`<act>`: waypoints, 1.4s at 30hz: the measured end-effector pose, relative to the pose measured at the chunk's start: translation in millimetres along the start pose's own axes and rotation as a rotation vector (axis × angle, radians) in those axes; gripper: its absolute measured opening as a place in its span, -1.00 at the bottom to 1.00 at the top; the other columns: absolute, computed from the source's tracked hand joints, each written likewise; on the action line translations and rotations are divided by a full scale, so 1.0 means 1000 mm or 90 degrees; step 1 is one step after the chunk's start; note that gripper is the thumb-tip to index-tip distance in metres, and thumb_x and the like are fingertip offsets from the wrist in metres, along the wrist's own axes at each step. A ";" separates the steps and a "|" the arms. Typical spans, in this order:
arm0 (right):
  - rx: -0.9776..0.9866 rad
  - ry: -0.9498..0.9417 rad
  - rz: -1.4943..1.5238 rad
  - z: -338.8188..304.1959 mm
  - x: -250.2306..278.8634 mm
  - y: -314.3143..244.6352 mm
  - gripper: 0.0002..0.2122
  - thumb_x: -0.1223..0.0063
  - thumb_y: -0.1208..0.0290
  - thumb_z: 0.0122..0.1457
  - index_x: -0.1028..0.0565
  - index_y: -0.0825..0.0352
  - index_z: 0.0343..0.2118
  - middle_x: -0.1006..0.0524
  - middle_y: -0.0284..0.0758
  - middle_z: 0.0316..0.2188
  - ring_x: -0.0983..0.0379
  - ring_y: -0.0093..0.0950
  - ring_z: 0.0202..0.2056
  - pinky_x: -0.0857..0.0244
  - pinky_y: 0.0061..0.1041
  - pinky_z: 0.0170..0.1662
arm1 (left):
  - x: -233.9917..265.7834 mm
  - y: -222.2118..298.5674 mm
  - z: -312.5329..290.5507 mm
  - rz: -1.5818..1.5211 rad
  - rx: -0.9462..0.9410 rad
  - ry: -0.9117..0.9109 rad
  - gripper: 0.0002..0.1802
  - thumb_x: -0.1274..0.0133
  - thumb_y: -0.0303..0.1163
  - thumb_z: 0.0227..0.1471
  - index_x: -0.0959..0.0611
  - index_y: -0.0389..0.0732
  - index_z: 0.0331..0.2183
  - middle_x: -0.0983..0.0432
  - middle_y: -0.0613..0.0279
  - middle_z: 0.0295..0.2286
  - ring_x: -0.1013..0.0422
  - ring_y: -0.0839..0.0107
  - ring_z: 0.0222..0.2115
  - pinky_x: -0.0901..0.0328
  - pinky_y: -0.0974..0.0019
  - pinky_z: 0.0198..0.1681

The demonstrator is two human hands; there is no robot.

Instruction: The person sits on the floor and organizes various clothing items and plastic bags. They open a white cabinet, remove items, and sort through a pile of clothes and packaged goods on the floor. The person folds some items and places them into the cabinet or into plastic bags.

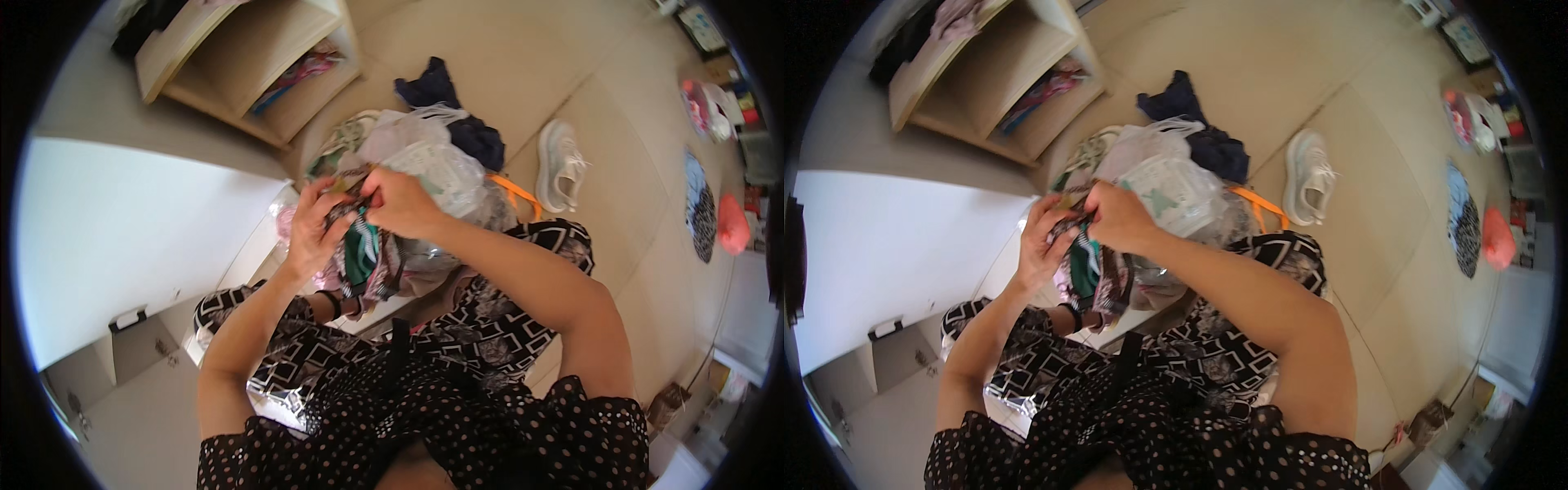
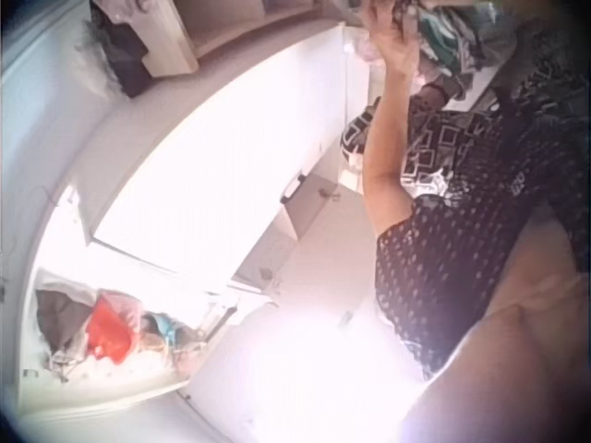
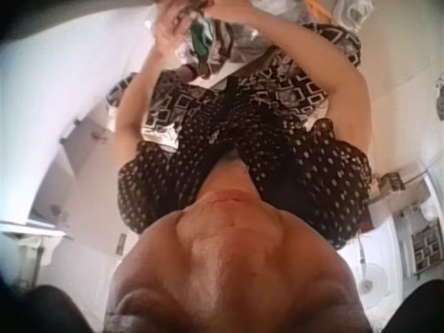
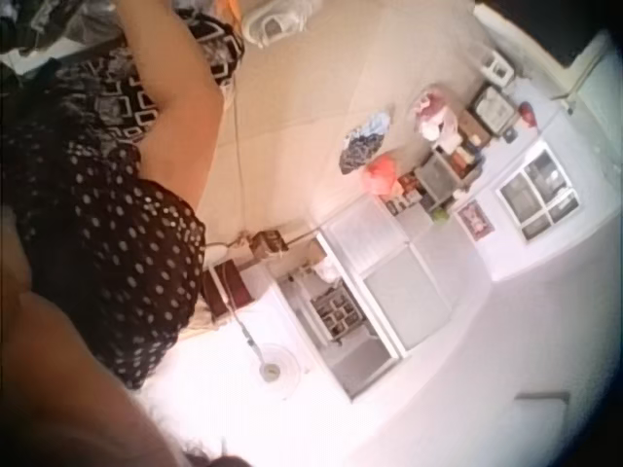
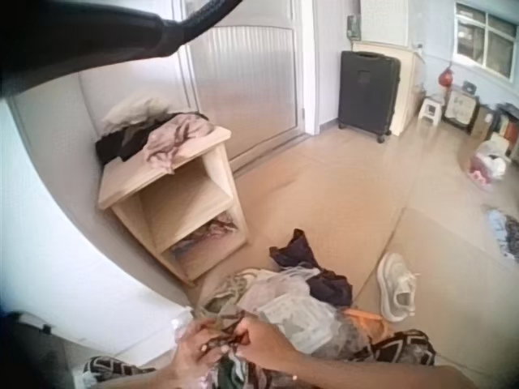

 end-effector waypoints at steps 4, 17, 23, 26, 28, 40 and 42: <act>0.039 0.032 0.032 0.006 0.013 -0.019 -0.72 -0.11 0.58 -0.23 -0.35 0.35 -0.38 -0.36 -0.41 -0.68 -0.28 -0.61 -0.61 -0.19 -0.61 -0.54 | 0.014 0.020 0.014 0.216 -0.093 -0.011 -0.67 -0.14 -0.49 -0.28 -0.57 -0.16 -0.31 -0.23 0.06 -0.15 -0.20 0.16 -0.18 -0.14 0.19 -0.10; 0.023 0.045 0.084 0.022 0.042 -0.005 -0.75 -0.10 0.57 -0.20 -0.40 0.36 -0.37 -0.31 -0.48 -0.65 -0.20 -0.67 -0.58 -0.14 -0.67 -0.51 | 0.038 -0.057 0.006 -0.115 0.233 0.038 -0.58 0.01 -0.53 -0.09 -0.42 -0.25 -0.09 -0.42 0.09 -0.29 -0.34 0.33 -0.36 -0.24 0.42 -0.24; 0.050 0.041 0.077 0.025 0.034 -0.015 -0.78 -0.07 0.60 -0.16 -0.40 0.37 -0.37 -0.28 -0.50 -0.65 -0.17 -0.70 -0.57 -0.11 -0.69 -0.51 | 0.021 0.024 0.014 0.136 -0.146 0.013 -0.49 0.01 -0.70 -0.30 -0.41 -0.24 -0.16 -0.31 0.05 -0.17 -0.32 0.13 -0.23 -0.27 0.28 -0.18; 0.077 0.026 0.161 0.026 0.027 -0.028 -0.79 -0.05 0.62 -0.15 -0.39 0.37 -0.37 -0.24 -0.51 -0.64 -0.15 -0.72 -0.57 -0.10 -0.70 -0.51 | -0.014 0.009 0.002 0.085 -0.063 -0.129 -0.51 0.09 -0.67 -0.30 -0.42 -0.26 -0.17 -0.31 -0.02 -0.16 -0.33 0.08 -0.22 -0.27 0.20 -0.15; 0.071 -0.009 0.269 0.024 0.021 -0.045 -0.79 -0.04 0.62 -0.16 -0.39 0.38 -0.38 -0.22 -0.53 -0.63 -0.12 -0.73 -0.57 -0.09 -0.71 -0.50 | -0.031 -0.037 -0.008 0.198 0.016 -0.178 -0.51 0.09 -0.59 -0.25 -0.42 -0.25 -0.13 -0.32 -0.05 -0.17 -0.34 0.09 -0.22 -0.29 0.23 -0.18; 0.263 0.148 -0.168 0.020 0.065 -0.055 -0.83 0.07 0.64 -0.21 -0.43 0.33 -0.46 -0.31 -0.34 -0.66 -0.27 -0.48 -0.60 -0.16 -0.50 -0.52 | 0.007 -0.013 0.012 0.190 -0.039 -0.016 -0.56 -0.12 -0.48 -0.22 -0.44 -0.18 -0.19 -0.38 0.08 -0.42 -0.39 0.14 -0.45 -0.33 0.26 -0.42; 0.285 0.136 -0.177 0.016 0.062 -0.061 -0.85 0.04 0.63 -0.20 -0.43 0.34 -0.47 -0.34 -0.34 -0.64 -0.29 -0.47 -0.59 -0.18 -0.50 -0.51 | 0.026 -0.009 0.021 0.220 0.009 0.105 -0.56 -0.13 -0.48 -0.23 -0.44 -0.18 -0.19 -0.36 0.09 -0.45 -0.38 0.12 -0.48 -0.30 0.23 -0.44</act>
Point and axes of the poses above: each hand's wrist, its own z-axis towards the middle knuckle, its own x-axis out of the back of the hand, y = z × x, the point moved 8 cm from there along z, towards the middle knuckle
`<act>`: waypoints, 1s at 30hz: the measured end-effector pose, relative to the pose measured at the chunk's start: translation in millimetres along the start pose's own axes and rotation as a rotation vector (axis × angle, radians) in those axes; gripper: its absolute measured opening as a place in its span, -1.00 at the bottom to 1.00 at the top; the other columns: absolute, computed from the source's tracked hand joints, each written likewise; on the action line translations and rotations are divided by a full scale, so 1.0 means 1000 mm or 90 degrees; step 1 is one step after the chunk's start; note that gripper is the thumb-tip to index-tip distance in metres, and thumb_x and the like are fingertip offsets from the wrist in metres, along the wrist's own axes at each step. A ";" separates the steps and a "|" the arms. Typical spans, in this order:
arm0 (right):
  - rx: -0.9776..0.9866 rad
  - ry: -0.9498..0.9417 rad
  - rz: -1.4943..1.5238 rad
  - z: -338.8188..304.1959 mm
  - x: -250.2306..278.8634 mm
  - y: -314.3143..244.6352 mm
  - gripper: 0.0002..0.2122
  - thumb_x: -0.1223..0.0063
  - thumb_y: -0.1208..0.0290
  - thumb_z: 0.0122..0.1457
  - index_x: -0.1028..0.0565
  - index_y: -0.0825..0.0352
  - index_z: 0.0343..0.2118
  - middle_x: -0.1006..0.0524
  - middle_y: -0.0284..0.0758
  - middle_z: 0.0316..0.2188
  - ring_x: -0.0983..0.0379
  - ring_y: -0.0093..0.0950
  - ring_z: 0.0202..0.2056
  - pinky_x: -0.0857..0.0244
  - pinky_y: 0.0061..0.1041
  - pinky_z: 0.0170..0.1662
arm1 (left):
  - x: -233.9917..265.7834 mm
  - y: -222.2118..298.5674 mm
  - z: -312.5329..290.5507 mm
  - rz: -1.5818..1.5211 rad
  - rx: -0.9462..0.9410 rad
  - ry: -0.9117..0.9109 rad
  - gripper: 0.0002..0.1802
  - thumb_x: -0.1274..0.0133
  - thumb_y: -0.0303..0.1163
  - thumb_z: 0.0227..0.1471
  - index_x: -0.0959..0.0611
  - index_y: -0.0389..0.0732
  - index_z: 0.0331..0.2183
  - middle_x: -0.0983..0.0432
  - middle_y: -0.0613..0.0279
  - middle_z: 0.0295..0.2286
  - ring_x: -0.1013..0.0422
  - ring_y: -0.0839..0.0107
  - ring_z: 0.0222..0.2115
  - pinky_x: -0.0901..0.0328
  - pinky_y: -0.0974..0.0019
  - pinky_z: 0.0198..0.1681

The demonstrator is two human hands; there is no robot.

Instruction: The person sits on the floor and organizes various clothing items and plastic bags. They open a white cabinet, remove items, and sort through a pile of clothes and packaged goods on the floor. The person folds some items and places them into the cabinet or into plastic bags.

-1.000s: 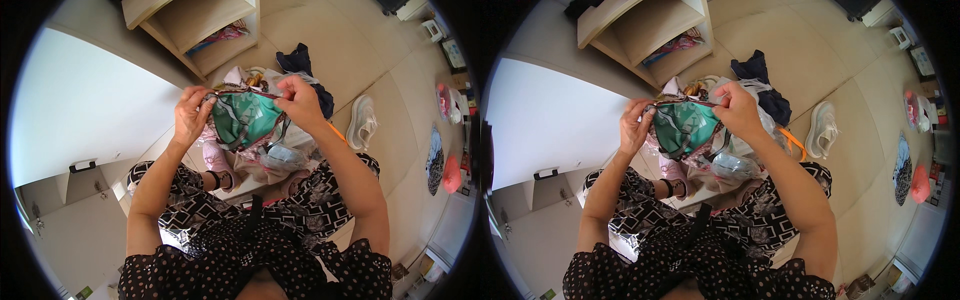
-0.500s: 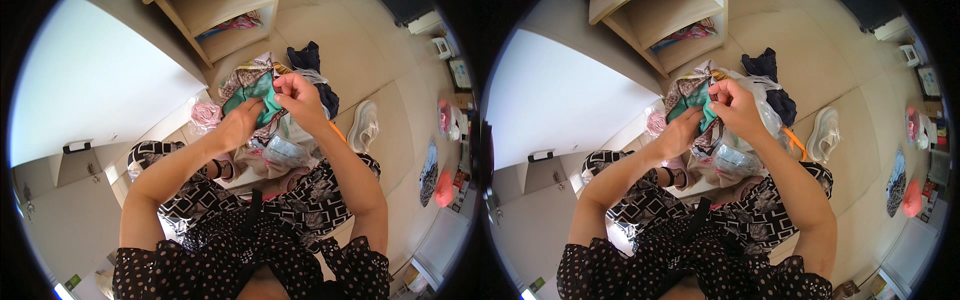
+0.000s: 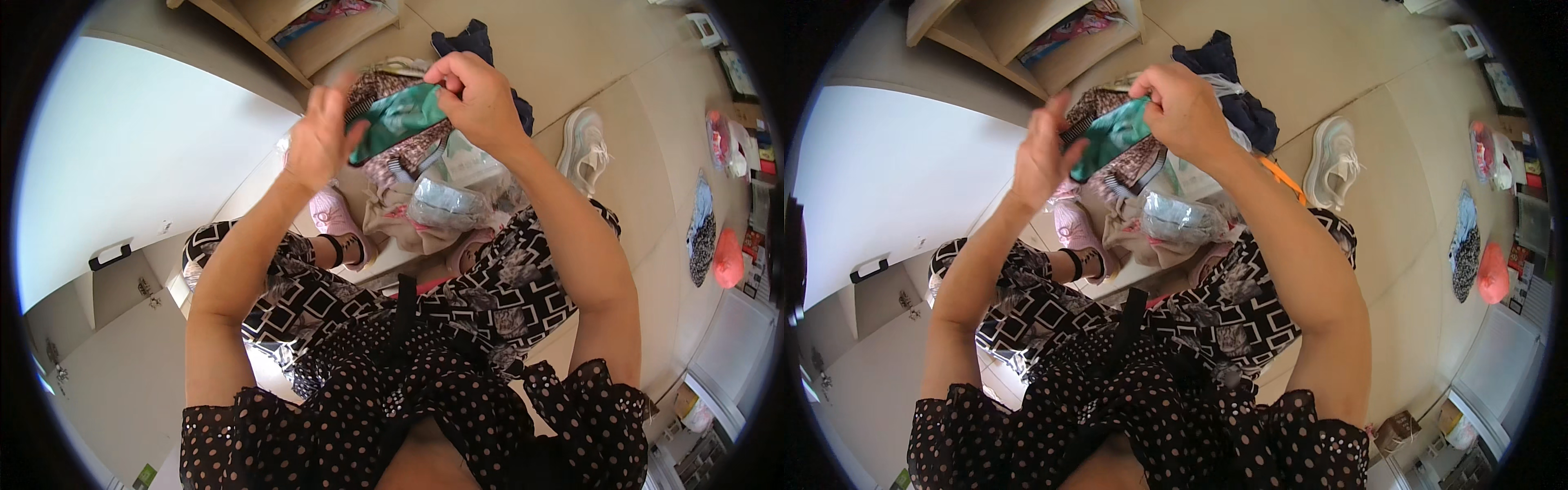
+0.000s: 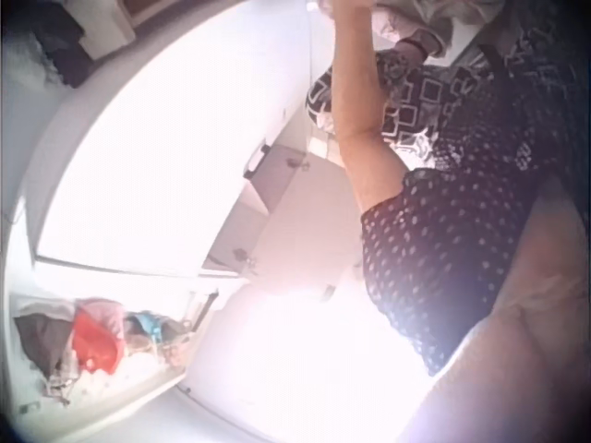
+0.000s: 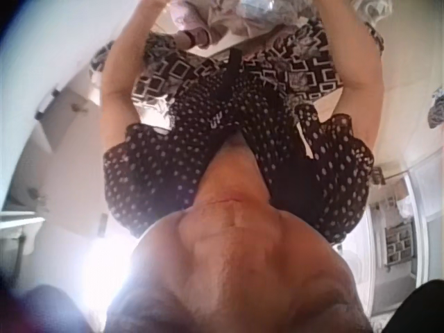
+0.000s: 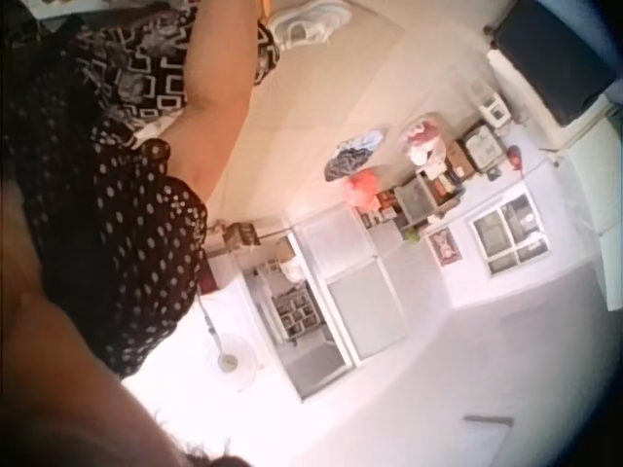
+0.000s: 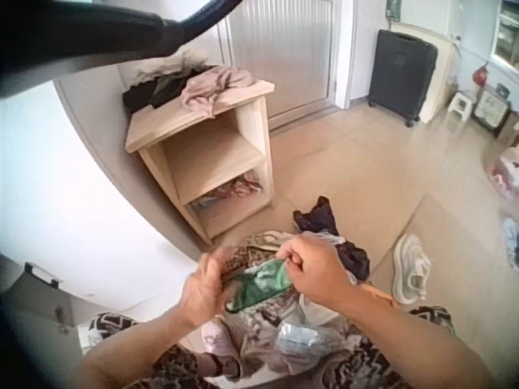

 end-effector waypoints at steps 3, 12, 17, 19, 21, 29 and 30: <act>0.010 -0.027 0.074 -0.004 -0.009 -0.003 -0.86 -0.04 0.59 -0.14 -0.44 0.36 -0.43 -0.34 -0.42 -0.59 -0.27 -0.62 -0.55 -0.20 -0.61 -0.46 | -0.008 -0.038 0.010 0.153 0.074 -0.106 -0.64 -0.12 -0.45 -0.21 -0.48 -0.21 -0.25 -0.37 0.07 -0.47 -0.37 0.11 -0.47 -0.29 0.21 -0.43; -0.249 -0.390 -0.027 -0.098 -0.050 0.081 -0.60 -0.15 0.18 -0.12 -0.41 0.37 -0.28 -0.45 -0.24 -0.36 -0.38 -0.42 -0.30 -0.26 -0.47 -0.23 | 0.011 -0.112 -0.005 0.021 0.226 -0.086 -0.77 0.08 -0.31 -0.07 -0.53 -0.23 -0.37 -0.43 0.07 -0.39 -0.34 0.23 -0.40 -0.26 0.29 -0.32; -0.180 -0.401 -0.258 -0.159 -0.072 0.084 -0.64 -0.16 0.21 -0.21 -0.41 0.35 -0.38 -0.42 -0.18 -0.42 -0.37 -0.19 -0.32 -0.26 -0.29 -0.30 | 0.010 -0.160 -0.041 -0.444 0.571 -0.004 -0.79 0.17 -0.32 -0.01 -0.46 -0.26 -0.44 -0.36 0.25 -0.43 -0.29 0.45 -0.36 -0.28 0.36 -0.31; -0.190 -0.407 -0.251 -0.159 -0.070 0.082 -0.68 -0.16 0.26 -0.21 -0.41 0.34 -0.41 -0.41 -0.16 -0.43 -0.37 -0.16 -0.31 -0.25 -0.27 -0.30 | 0.011 -0.166 -0.044 -0.512 0.583 0.011 -0.81 0.10 -0.33 0.00 -0.44 -0.28 -0.47 -0.37 0.26 -0.42 -0.31 0.49 -0.40 -0.32 0.37 -0.32; -0.197 -0.410 -0.236 -0.156 -0.067 0.077 -0.70 -0.15 0.27 -0.21 -0.41 0.33 -0.43 -0.41 -0.14 -0.43 -0.37 -0.17 -0.33 -0.25 -0.27 -0.32 | 0.020 -0.170 -0.050 -0.426 0.560 -0.020 -0.82 0.03 -0.35 -0.03 -0.45 -0.28 -0.49 -0.39 0.26 -0.46 -0.32 0.50 -0.46 -0.32 0.37 -0.34; -0.277 -0.416 -0.127 -0.143 -0.033 0.065 -0.76 -0.10 0.31 -0.15 -0.42 0.36 -0.44 -0.41 -0.17 -0.46 -0.38 -0.33 -0.38 -0.25 -0.40 -0.33 | 0.048 -0.149 -0.058 -0.100 0.355 0.063 -0.73 -0.03 -0.30 -0.05 -0.36 -0.30 -0.50 -0.32 0.13 -0.65 -0.25 0.41 -0.61 -0.21 0.37 -0.51; -0.355 -0.458 -0.103 -0.138 -0.025 0.066 -0.76 -0.09 0.32 -0.12 -0.42 0.36 -0.41 -0.42 -0.20 -0.44 -0.39 -0.39 -0.36 -0.25 -0.43 -0.31 | 0.049 -0.145 -0.060 -0.100 0.331 0.076 -0.73 -0.02 -0.30 -0.04 -0.35 -0.30 -0.48 -0.32 0.11 -0.63 -0.26 0.38 -0.60 -0.22 0.35 -0.50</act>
Point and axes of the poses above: each hand's wrist, its own z-axis towards the middle knuckle, its own x-axis out of the back of the hand, y = z × x, the point moved 8 cm from there along z, towards the middle knuckle
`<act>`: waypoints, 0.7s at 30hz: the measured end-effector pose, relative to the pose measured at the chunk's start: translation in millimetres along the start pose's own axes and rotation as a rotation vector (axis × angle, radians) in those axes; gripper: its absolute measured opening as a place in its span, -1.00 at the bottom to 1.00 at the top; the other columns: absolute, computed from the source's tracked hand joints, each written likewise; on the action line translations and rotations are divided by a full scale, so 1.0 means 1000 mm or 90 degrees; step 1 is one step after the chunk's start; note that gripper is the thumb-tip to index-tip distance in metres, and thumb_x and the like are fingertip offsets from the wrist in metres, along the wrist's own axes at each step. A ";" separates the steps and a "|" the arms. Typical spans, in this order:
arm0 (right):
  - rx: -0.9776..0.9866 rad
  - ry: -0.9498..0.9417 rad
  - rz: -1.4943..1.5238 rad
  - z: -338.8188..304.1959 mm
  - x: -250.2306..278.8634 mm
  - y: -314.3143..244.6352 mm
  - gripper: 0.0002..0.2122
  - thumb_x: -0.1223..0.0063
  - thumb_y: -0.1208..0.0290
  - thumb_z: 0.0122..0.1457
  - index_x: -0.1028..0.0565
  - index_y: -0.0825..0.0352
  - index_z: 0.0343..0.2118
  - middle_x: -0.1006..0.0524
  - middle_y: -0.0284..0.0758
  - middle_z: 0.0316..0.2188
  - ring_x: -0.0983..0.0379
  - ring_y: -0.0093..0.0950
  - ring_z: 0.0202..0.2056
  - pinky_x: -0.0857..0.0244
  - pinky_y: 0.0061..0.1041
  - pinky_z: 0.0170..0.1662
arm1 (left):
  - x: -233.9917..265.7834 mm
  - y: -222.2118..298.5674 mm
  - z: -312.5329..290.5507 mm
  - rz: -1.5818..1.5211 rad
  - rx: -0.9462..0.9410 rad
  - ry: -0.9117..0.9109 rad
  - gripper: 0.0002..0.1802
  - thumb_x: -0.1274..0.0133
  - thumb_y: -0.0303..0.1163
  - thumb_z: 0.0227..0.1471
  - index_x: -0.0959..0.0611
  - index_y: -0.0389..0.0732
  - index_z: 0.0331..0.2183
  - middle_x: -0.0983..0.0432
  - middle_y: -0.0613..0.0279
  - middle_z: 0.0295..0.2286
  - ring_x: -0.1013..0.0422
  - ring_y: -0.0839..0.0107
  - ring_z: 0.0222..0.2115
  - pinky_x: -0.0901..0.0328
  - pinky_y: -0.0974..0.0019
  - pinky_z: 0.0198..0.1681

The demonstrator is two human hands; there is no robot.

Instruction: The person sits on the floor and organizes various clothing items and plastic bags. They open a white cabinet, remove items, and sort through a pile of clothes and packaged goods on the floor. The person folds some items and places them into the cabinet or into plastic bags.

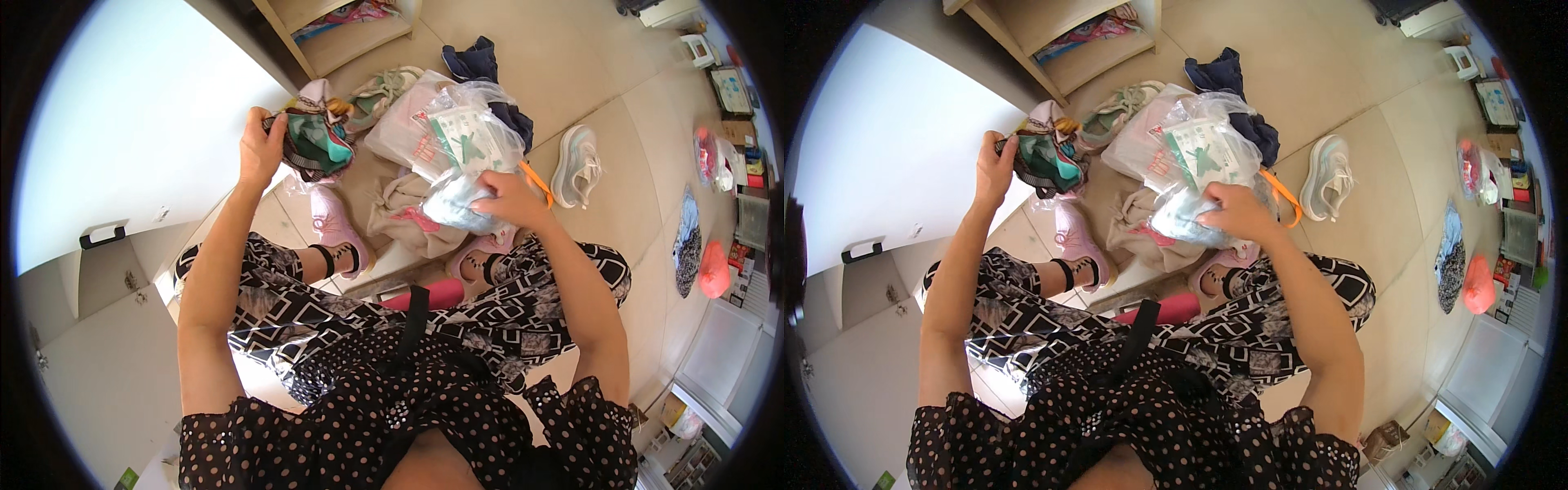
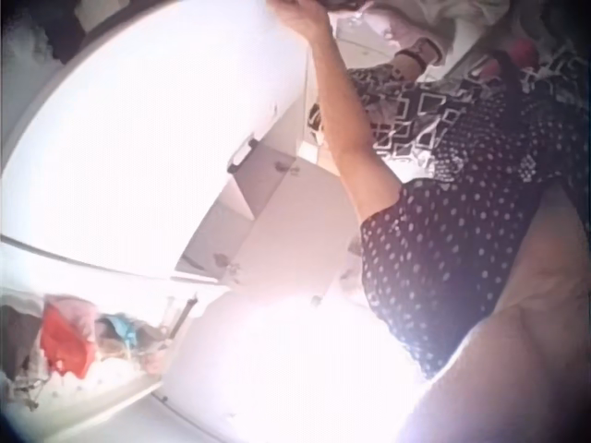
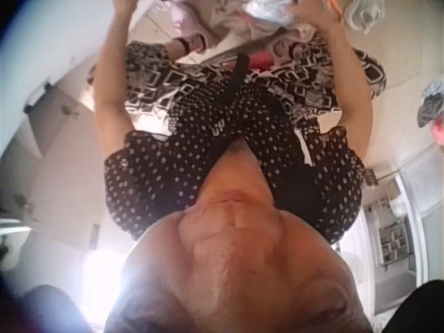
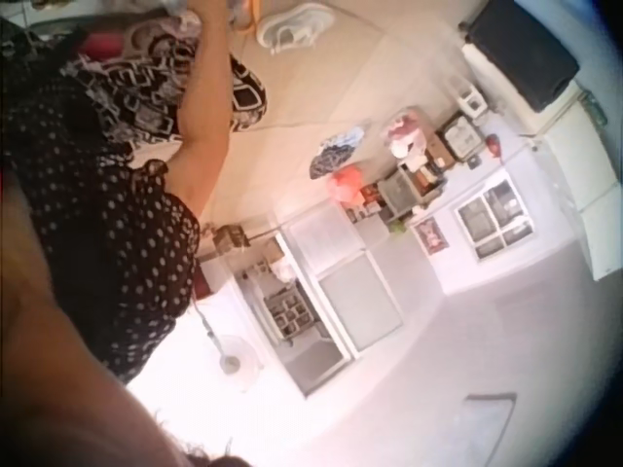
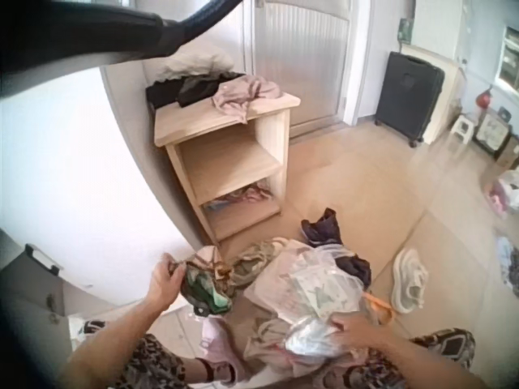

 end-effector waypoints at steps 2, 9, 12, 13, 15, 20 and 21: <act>-0.041 -0.026 0.246 -0.006 0.009 -0.006 -0.74 -0.06 0.33 -0.06 -0.41 0.37 -0.32 -0.44 -0.26 -0.37 -0.39 -0.48 -0.31 -0.26 -0.49 -0.26 | -0.001 0.014 -0.005 -0.013 -0.055 0.020 -0.73 0.00 -0.30 -0.03 -0.32 -0.28 -0.42 -0.33 0.07 -0.61 -0.27 0.33 -0.59 -0.23 0.31 -0.47; 0.152 -0.052 0.914 -0.032 0.034 -0.061 -0.55 -0.01 0.36 0.03 -0.24 0.40 -0.01 -0.41 -0.29 -0.14 -0.36 -0.48 -0.14 -0.24 -0.46 -0.05 | -0.075 0.014 -0.046 -0.241 0.137 -0.178 -0.62 -0.18 -0.34 -0.19 -0.31 -0.27 -0.45 -0.26 0.31 -0.58 -0.19 0.51 -0.55 -0.16 0.45 -0.50; 0.062 0.034 0.944 -0.018 0.019 -0.063 -0.57 -0.01 0.33 0.04 -0.25 0.42 -0.04 -0.41 -0.30 -0.16 -0.37 -0.47 -0.16 -0.26 -0.45 -0.08 | -0.113 0.014 -0.078 -0.128 0.141 -0.266 -0.56 -0.19 -0.40 -0.27 -0.31 -0.27 -0.35 -0.35 0.11 -0.47 -0.29 0.33 -0.43 -0.22 0.32 -0.34; 0.022 0.044 0.933 -0.011 0.008 -0.053 -0.60 0.00 0.32 0.05 -0.27 0.41 -0.08 -0.42 -0.31 -0.17 -0.38 -0.47 -0.20 -0.27 -0.48 -0.13 | -0.123 0.014 -0.084 -0.152 0.145 -0.274 -0.57 -0.16 -0.44 -0.27 -0.31 -0.27 -0.33 -0.35 0.09 -0.46 -0.30 0.31 -0.42 -0.22 0.32 -0.32; 0.034 0.106 0.789 0.002 -0.002 -0.043 -0.63 0.01 0.33 0.05 -0.30 0.38 -0.10 -0.42 -0.33 -0.19 -0.38 -0.49 -0.22 -0.28 -0.49 -0.19 | -0.134 0.015 -0.098 -0.192 0.159 -0.286 -0.59 -0.09 -0.52 -0.27 -0.31 -0.27 -0.29 -0.36 0.06 -0.43 -0.32 0.27 -0.39 -0.23 0.32 -0.29; -0.032 0.204 0.075 0.008 -0.013 -0.030 -0.69 -0.01 0.27 -0.02 -0.35 0.44 -0.33 -0.48 -0.11 -0.46 -0.43 -0.26 -0.41 -0.27 -0.37 -0.35 | -0.130 0.011 -0.113 -0.200 0.174 -0.297 -0.56 0.07 -0.56 -0.19 -0.32 -0.29 -0.15 -0.39 -0.01 -0.32 -0.35 0.24 -0.30 -0.23 0.33 -0.20; -0.029 0.165 0.075 0.008 -0.024 -0.032 -0.68 -0.02 0.25 -0.05 -0.32 0.47 -0.41 -0.45 -0.01 -0.52 -0.40 -0.11 -0.44 -0.26 -0.28 -0.37 | -0.131 0.004 -0.114 -0.181 0.169 -0.286 -0.57 0.09 -0.56 -0.17 -0.33 -0.29 -0.15 -0.39 -0.02 -0.30 -0.35 0.23 -0.28 -0.23 0.32 -0.19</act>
Point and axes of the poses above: each hand's wrist, its own z-axis towards the middle knuckle, its own x-axis out of the back of the hand, y = z × x, the point moved 8 cm from there along z, towards the middle knuckle
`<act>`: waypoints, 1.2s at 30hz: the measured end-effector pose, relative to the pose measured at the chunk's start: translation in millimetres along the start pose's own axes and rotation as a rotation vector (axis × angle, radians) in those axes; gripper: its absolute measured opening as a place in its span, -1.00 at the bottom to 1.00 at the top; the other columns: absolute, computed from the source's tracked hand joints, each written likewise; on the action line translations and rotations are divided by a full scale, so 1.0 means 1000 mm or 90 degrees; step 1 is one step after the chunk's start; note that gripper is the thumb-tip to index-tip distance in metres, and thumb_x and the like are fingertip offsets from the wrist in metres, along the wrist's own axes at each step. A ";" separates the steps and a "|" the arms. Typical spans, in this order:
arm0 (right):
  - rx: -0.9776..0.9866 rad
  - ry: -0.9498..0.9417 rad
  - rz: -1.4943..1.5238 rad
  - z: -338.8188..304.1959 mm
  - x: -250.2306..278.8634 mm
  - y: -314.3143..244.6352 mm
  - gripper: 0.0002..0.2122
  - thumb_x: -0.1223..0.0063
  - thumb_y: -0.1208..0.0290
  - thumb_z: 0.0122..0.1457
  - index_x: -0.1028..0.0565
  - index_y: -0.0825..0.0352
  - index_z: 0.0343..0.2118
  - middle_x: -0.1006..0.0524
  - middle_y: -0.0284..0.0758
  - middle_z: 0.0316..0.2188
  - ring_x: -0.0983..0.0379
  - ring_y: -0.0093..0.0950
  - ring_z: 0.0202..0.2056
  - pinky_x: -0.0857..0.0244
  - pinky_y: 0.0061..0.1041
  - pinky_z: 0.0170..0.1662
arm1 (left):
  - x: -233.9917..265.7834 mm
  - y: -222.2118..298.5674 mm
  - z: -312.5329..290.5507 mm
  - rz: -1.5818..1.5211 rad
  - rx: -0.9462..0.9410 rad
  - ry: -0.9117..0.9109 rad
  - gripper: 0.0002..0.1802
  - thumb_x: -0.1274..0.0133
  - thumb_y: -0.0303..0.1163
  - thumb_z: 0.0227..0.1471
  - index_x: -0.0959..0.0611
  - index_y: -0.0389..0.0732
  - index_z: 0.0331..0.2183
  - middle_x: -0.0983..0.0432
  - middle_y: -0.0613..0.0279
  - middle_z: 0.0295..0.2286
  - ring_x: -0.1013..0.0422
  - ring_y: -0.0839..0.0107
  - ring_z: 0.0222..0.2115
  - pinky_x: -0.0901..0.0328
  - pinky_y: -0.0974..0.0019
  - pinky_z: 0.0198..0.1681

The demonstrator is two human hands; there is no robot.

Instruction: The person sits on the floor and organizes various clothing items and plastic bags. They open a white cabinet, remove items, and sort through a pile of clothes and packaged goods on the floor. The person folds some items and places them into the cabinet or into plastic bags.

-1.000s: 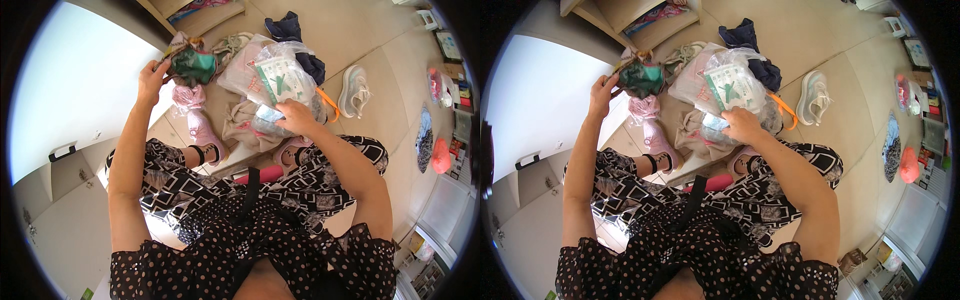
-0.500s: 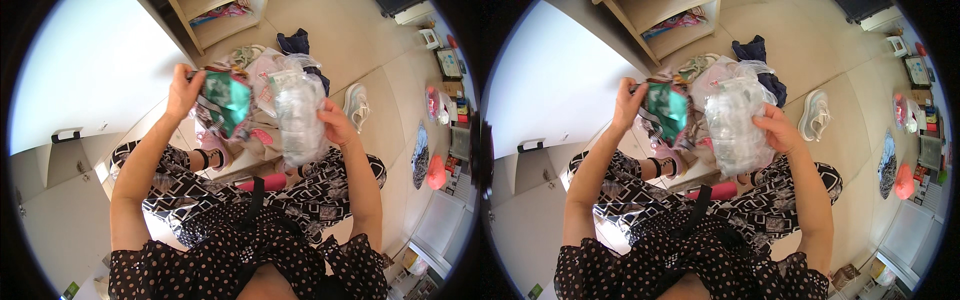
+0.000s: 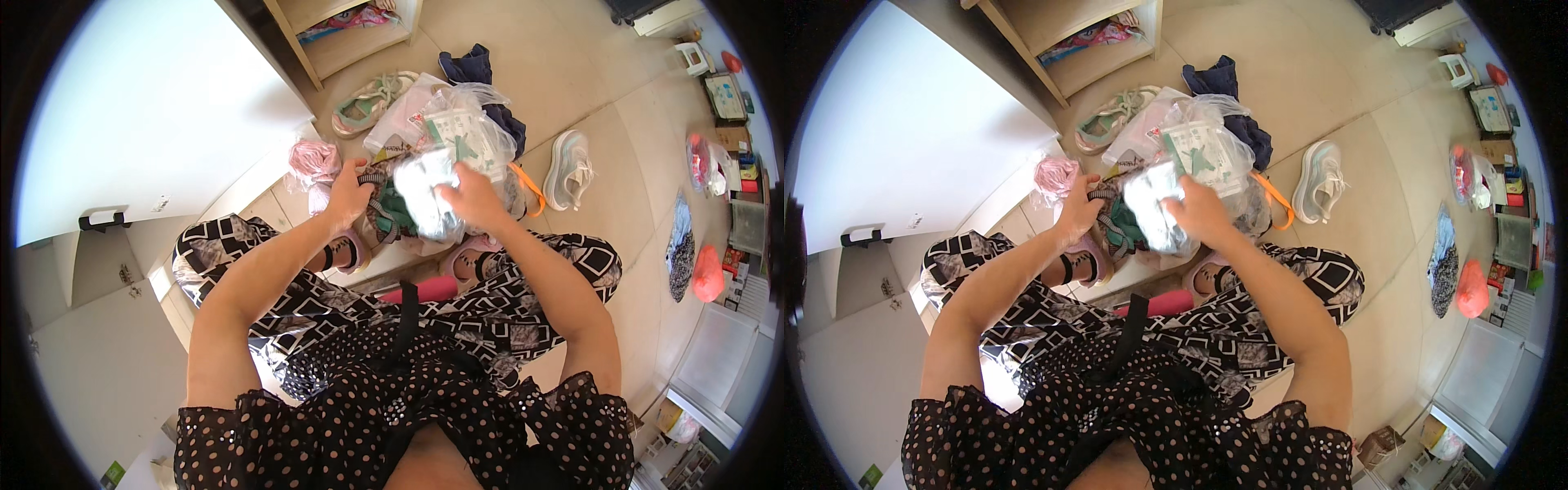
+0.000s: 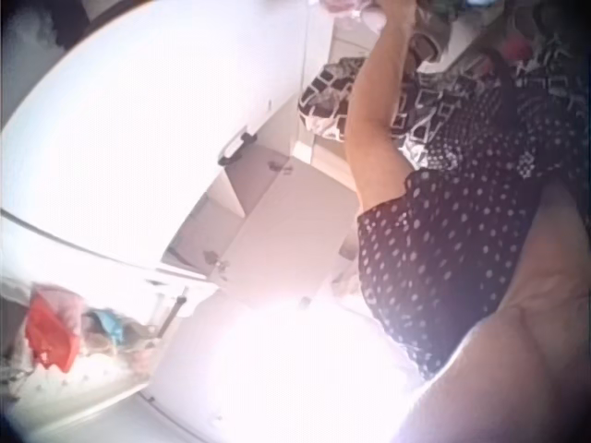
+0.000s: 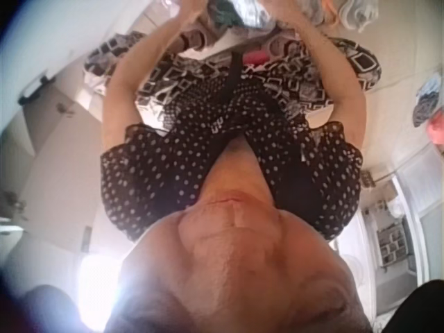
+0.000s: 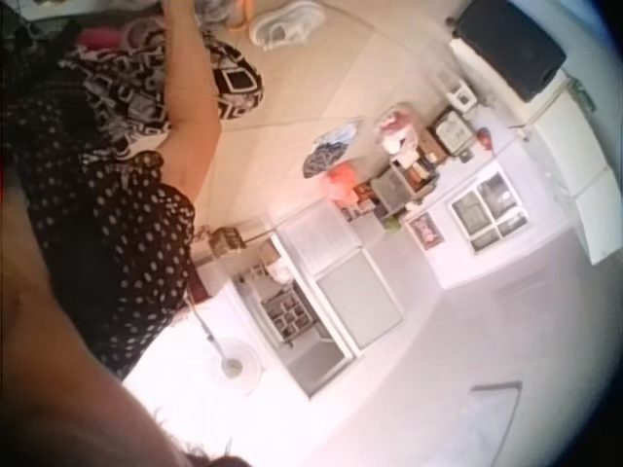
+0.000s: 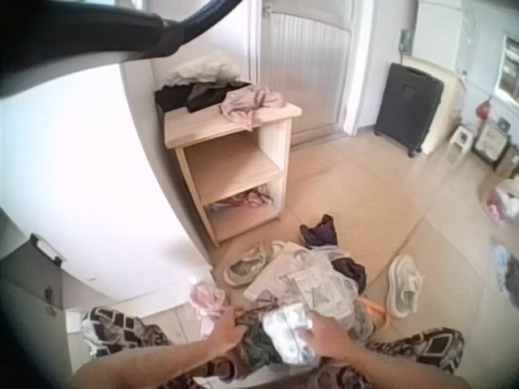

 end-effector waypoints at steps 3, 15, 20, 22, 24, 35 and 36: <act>0.124 -0.113 -0.218 -0.012 -0.037 -0.021 -0.73 0.00 0.30 -0.02 -0.32 0.44 -0.40 -0.44 -0.02 -0.57 -0.40 -0.06 -0.46 -0.26 -0.21 -0.42 | -0.003 0.003 -0.005 0.002 -0.016 0.018 -0.61 0.13 -0.53 -0.11 -0.37 -0.31 -0.13 -0.41 -0.06 -0.28 -0.37 0.19 -0.25 -0.22 0.29 -0.16; -0.127 0.085 0.077 0.014 -0.034 0.030 -0.73 0.00 0.33 -0.01 -0.33 0.49 -0.42 -0.44 0.05 -0.48 -0.38 -0.03 -0.36 -0.24 -0.20 -0.31 | -0.037 -0.005 -0.038 0.183 -0.074 -0.013 -0.42 -0.07 -0.41 -0.33 -0.31 -0.37 -0.17 -0.34 -0.18 -0.32 -0.29 -0.10 -0.28 -0.20 0.10 -0.19; -0.057 0.084 -0.093 0.021 -0.041 0.020 -0.70 0.02 0.28 0.01 -0.29 0.45 -0.34 -0.46 -0.02 -0.47 -0.41 -0.05 -0.40 -0.27 -0.16 -0.34 | -0.039 0.017 -0.051 0.174 -0.037 -0.088 -0.56 -0.02 -0.45 -0.30 -0.34 -0.38 -0.27 -0.37 -0.25 -0.39 -0.29 -0.16 -0.29 -0.19 0.10 -0.20; -0.027 0.011 -0.147 0.020 -0.052 0.011 -0.66 0.04 0.23 0.03 -0.29 0.46 -0.32 -0.46 -0.02 -0.45 -0.41 -0.05 -0.39 -0.28 -0.17 -0.34 | -0.035 0.019 -0.050 0.134 -0.034 -0.067 -0.57 -0.02 -0.45 -0.30 -0.34 -0.39 -0.28 -0.38 -0.25 -0.41 -0.30 -0.15 -0.31 -0.20 0.09 -0.22; 0.028 -0.030 -0.229 0.020 -0.062 0.005 -0.58 0.10 0.12 0.06 -0.28 0.46 -0.26 -0.45 0.00 -0.38 -0.42 -0.07 -0.35 -0.31 -0.20 -0.31 | -0.031 0.012 -0.045 0.115 -0.013 -0.065 -0.55 -0.02 -0.44 -0.30 -0.34 -0.41 -0.27 -0.39 -0.26 -0.41 -0.33 -0.14 -0.33 -0.22 0.09 -0.26; -0.130 0.004 0.040 0.027 -0.028 0.038 -0.62 -0.13 0.23 -0.13 -0.38 0.41 -0.32 -0.46 -0.06 -0.35 -0.39 -0.14 -0.27 -0.26 -0.34 -0.20 | -0.032 -0.030 -0.030 0.020 0.059 -0.096 -0.18 -0.15 -0.17 -0.23 -0.19 -0.46 -0.04 -0.28 -0.18 -0.13 -0.25 0.10 -0.10 -0.15 0.24 -0.04; -0.142 -0.033 0.007 0.024 -0.040 0.048 -0.60 -0.15 0.23 -0.14 -0.37 0.41 -0.31 -0.46 -0.07 -0.35 -0.40 -0.14 -0.27 -0.26 -0.35 -0.21 | -0.033 -0.029 -0.030 0.040 0.040 -0.083 -0.15 -0.16 -0.15 -0.24 -0.17 -0.45 -0.02 -0.25 -0.19 -0.12 -0.23 0.10 -0.08 -0.13 0.23 -0.03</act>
Point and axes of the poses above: each hand's wrist, its own z-axis towards the middle knuckle, its own x-axis out of the back of the hand, y = z × x, the point moved 8 cm from there along z, towards the middle knuckle
